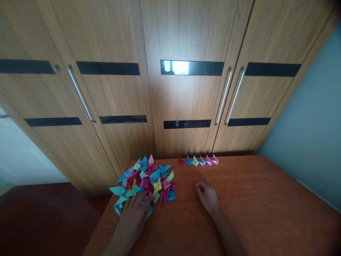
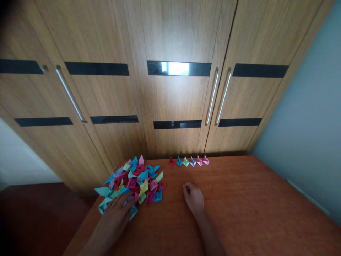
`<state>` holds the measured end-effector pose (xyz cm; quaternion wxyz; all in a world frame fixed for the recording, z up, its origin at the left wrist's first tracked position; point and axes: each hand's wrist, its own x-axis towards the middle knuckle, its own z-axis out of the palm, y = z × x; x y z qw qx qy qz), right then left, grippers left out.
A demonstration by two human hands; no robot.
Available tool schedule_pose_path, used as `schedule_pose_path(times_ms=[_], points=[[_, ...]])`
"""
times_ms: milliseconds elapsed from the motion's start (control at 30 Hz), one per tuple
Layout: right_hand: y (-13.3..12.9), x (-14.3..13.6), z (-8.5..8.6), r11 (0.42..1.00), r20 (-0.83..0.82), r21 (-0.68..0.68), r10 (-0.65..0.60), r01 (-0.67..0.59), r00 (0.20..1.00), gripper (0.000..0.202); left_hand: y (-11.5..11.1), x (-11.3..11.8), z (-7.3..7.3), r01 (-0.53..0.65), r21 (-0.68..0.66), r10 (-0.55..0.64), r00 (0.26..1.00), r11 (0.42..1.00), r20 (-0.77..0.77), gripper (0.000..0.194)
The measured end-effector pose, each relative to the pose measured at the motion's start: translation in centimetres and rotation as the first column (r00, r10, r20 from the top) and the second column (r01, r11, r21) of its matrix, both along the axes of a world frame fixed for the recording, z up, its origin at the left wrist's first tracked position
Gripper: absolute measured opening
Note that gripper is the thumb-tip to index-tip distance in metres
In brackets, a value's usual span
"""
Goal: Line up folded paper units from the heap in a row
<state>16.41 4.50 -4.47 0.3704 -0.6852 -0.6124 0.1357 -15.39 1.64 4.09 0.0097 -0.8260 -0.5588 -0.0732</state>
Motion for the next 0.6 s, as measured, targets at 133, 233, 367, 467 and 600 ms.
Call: schedule_pose_path(times_ms=[133, 233, 367, 467, 600], points=[[-0.1, 0.1, 0.1, 1.000, 0.020, 0.004, 0.011, -0.011, 1.000, 0.031, 0.1, 0.0, -0.5, 0.001, -0.031, -0.003, 0.997, 1.000, -0.073, 0.055], [-0.1, 0.1, 0.1, 0.999, 0.019, 0.020, 0.026, -0.026, 0.999, 0.031, 0.3, -0.2, -0.8, 0.011, -0.033, -0.013, 0.999, 0.999, -0.047, 0.060], [0.0, 0.1, 0.0, 0.999, 0.008, 0.038, 0.020, -0.021, 1.000, 0.030, 0.9, -0.9, -1.1, 0.044, -0.020, -0.044, 0.999, 0.999, -0.013, 0.055], [0.0, 0.1, -0.1, 0.999, 0.001, 0.046, 0.020, -0.020, 1.000, 0.029, 1.2, -1.3, -1.0, 0.059, -0.033, -0.060, 0.998, 0.998, -0.025, 0.051], [0.0, 0.1, -0.1, 0.999, -0.003, 0.040, 0.017, -0.017, 1.000, 0.027, 1.3, -1.1, -0.4, 0.056, -0.064, -0.059, 0.997, 0.996, -0.040, 0.049]])
